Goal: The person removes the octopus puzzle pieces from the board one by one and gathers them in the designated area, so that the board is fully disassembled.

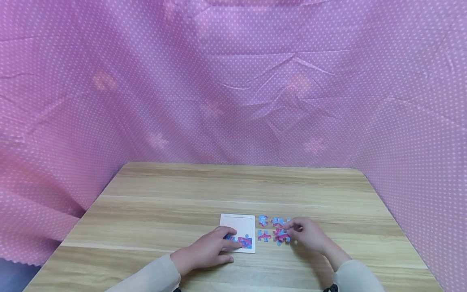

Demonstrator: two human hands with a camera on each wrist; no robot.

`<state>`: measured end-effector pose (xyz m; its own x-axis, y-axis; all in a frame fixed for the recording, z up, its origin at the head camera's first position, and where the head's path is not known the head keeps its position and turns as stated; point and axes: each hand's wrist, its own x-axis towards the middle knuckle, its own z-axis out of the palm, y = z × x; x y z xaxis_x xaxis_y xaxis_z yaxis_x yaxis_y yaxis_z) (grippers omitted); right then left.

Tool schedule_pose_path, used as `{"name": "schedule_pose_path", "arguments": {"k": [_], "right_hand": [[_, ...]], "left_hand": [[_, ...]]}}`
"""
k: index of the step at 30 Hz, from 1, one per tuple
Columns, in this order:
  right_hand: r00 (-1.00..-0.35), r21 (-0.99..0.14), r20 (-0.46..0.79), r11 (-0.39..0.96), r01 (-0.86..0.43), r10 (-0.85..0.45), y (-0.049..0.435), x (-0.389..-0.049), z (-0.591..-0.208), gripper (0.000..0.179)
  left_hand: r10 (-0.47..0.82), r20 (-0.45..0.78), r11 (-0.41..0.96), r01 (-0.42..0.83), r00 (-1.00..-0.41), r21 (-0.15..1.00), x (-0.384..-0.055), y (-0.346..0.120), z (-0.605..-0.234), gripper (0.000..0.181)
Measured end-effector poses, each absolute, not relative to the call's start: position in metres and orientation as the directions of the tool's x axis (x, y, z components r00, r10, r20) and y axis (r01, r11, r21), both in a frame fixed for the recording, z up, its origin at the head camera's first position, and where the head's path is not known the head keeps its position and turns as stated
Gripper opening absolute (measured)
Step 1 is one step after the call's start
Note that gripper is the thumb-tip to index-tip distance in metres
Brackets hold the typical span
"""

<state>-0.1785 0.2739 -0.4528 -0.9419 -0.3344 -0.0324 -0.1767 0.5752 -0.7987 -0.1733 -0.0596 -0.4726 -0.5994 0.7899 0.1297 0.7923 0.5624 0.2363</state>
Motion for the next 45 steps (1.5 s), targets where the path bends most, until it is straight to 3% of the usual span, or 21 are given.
{"name": "schedule_pose_path", "arguments": {"k": [23, 45], "right_hand": [[-0.958, -0.786, -0.143, 0.616, -0.042, -0.249, 0.290, -0.169, -0.457, 0.013], [-0.973, -0.799, -0.074, 0.597, -0.073, -0.217, 0.273, -0.164, -0.450, 0.018]], "left_hand": [[0.788, 0.112, 0.564, 0.783, -0.605, 0.263, -0.168, -0.061, -0.471, 0.038], [0.790, 0.091, 0.568, 0.780, -0.606, 0.264, -0.163, -0.062, -0.468, 0.038]]}}
